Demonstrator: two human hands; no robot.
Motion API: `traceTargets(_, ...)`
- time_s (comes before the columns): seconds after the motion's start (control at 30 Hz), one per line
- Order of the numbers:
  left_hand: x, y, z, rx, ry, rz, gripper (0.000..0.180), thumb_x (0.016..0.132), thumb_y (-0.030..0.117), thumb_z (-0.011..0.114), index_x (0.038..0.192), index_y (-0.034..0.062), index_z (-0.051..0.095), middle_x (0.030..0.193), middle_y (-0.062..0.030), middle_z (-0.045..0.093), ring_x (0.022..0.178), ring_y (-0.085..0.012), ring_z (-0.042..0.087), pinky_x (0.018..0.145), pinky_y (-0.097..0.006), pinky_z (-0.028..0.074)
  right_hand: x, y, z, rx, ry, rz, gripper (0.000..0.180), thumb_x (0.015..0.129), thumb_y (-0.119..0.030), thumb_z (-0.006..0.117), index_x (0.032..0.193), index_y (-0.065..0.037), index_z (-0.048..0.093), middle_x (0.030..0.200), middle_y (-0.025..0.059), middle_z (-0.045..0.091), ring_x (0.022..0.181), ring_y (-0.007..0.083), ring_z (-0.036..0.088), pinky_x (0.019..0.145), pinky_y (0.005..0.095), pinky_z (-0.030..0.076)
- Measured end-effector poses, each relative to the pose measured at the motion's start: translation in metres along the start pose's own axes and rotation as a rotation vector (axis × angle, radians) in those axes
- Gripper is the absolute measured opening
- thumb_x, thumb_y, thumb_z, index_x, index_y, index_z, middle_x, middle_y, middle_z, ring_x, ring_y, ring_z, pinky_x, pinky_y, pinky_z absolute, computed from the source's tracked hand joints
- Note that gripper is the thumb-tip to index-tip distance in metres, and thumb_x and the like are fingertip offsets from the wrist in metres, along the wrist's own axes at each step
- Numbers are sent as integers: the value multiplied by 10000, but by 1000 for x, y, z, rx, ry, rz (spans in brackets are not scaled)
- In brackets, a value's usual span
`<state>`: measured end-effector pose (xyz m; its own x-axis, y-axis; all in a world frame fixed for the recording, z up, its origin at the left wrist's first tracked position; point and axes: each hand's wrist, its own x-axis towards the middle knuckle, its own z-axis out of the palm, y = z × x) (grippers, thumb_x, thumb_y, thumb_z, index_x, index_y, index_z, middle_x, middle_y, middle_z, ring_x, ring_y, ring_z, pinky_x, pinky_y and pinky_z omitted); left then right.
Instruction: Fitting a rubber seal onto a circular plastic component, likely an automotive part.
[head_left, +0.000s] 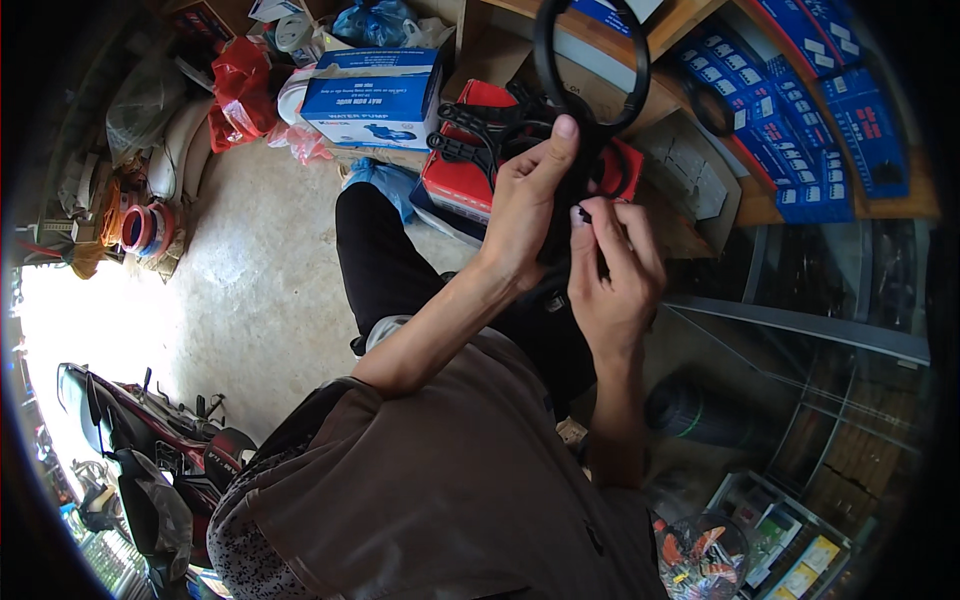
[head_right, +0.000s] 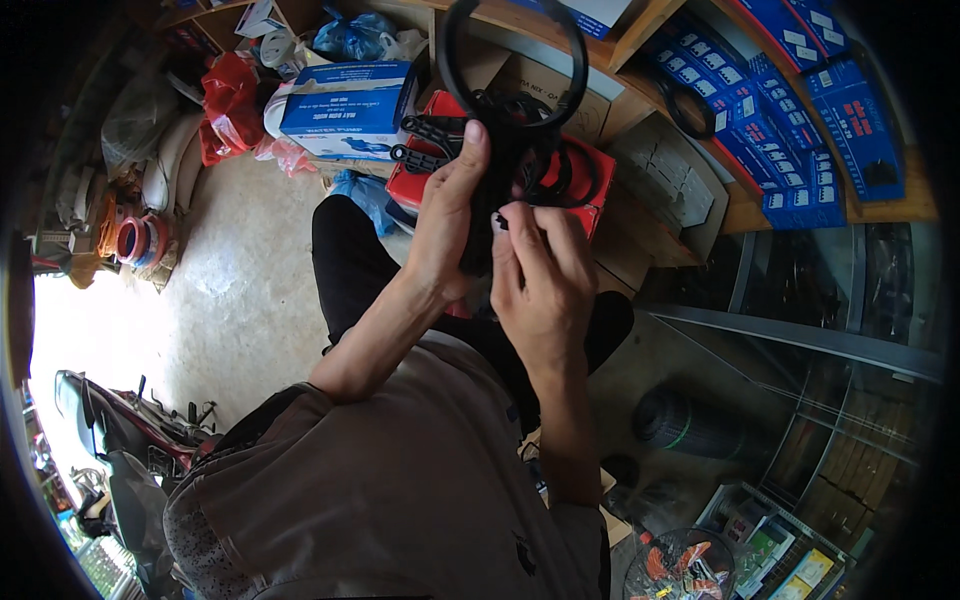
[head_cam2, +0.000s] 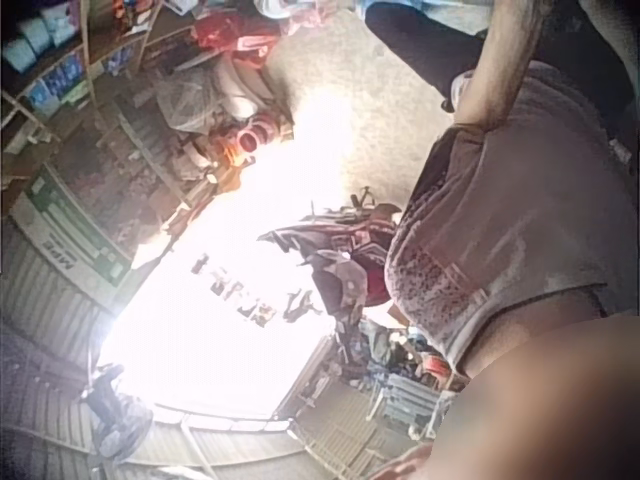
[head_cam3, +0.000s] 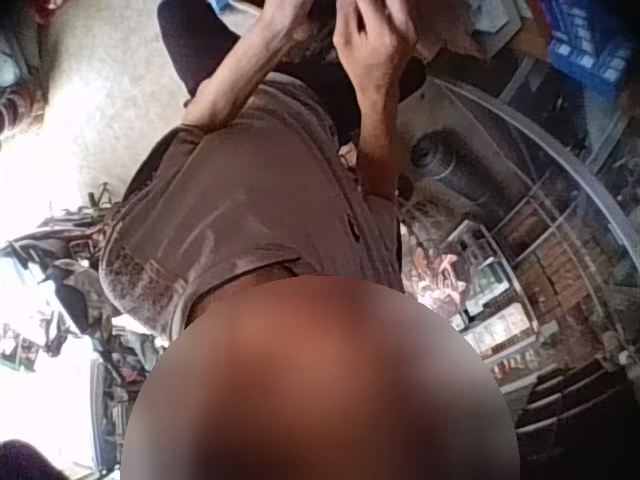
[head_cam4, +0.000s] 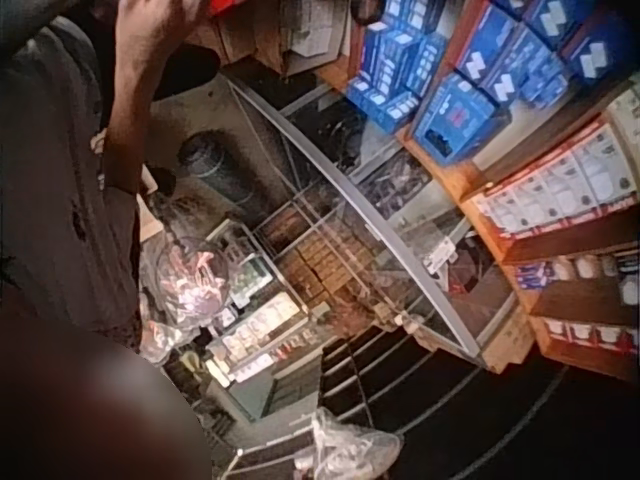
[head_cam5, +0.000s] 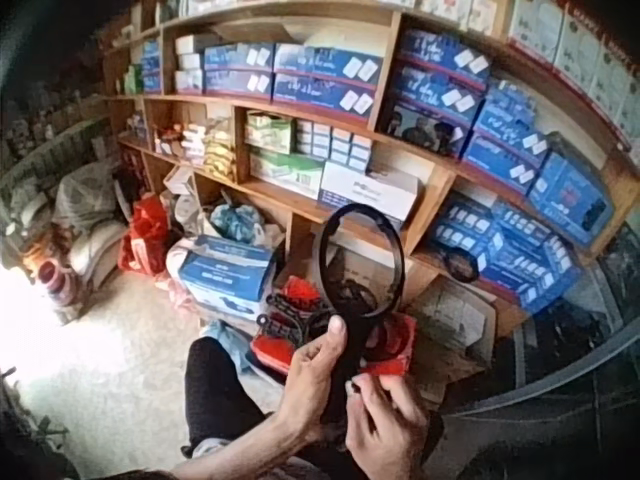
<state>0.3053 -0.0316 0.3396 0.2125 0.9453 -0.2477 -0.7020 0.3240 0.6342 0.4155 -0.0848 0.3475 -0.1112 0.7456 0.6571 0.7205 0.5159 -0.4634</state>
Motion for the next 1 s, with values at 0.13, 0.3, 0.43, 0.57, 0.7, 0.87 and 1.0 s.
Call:
traceTargets(0.13, 9, 7, -1, 25, 22, 22, 511, 1014, 565, 652, 868, 78, 706, 771, 9, 641, 679, -62, 555, 635, -235, 442, -7, 0, -4, 93, -119, 79, 230, 913, 31, 716, 1141, 26, 687, 961, 121, 631, 838, 289, 641, 699, 415, 494)
traceTargets(0.3, 11, -1, -2, 95, -70, 34, 560, 1039, 590, 578, 1051, 57, 748, 806, -11, 678, 679, -78, 613, 608, -226, 480, 0, 2, -4, 52, -19, 54, 215, 912, 49, 703, 1125, 27, 682, 958, 123, 632, 843, 290, 642, 701, 410, 496)
traceTargets(0.43, 12, -3, 1, 80, -12, 5, 590, 1038, 608, 565, 1048, 46, 745, 814, -27, 684, 680, -88, 617, 613, -239, 487, -9, 6, -1, 115, -41, 90, 168, 937, 16, 706, 1104, 28, 689, 928, 120, 640, 771, 252, 635, 685, 352, 497)
traceTargets(0.57, 13, 1, -6, 244, -69, -94, 676, 1056, 647, 481, 1098, 22, 734, 766, -19, 675, 654, -92, 610, 611, -220, 485, -6, 20, -26, 590, -244, 339, 117, 975, -7, 702, 1069, 62, 690, 914, 38, 617, 777, 87, 567, 686, 234, 437)
traceTargets(0.7, 10, 9, -2, 188, -164, -24, 787, 1059, 694, 384, 1156, -17, 706, 768, -33, 683, 629, -95, 593, 603, -214, 495, -20, 10, -38, 1000, 14, 566, 121, 957, 43, 689, 1068, 89, 698, 965, -1, 611, 812, 37, 526, 724, 193, 409)
traceTargets(0.87, 9, 6, 0, 60, -227, -33, 806, 1051, 707, 387, 1223, -30, 663, 855, -48, 694, 667, -81, 592, 603, -209, 482, -22, 6, -42, 933, 84, 658, 106, 968, 4, 711, 1050, 70, 700, 950, -13, 604, 800, 27, 501, 701, 190, 392)
traceTargets(1.0, 10, 5, 2, 50, -188, -32, 811, 1044, 720, 388, 1206, -21, 675, 813, -35, 679, 669, -80, 592, 608, -212, 485, -18, -1, -40, 794, 66, 599, 113, 983, -27, 718, 1036, 69, 691, 928, 8, 624, 787, 59, 536, 694, 218, 420)
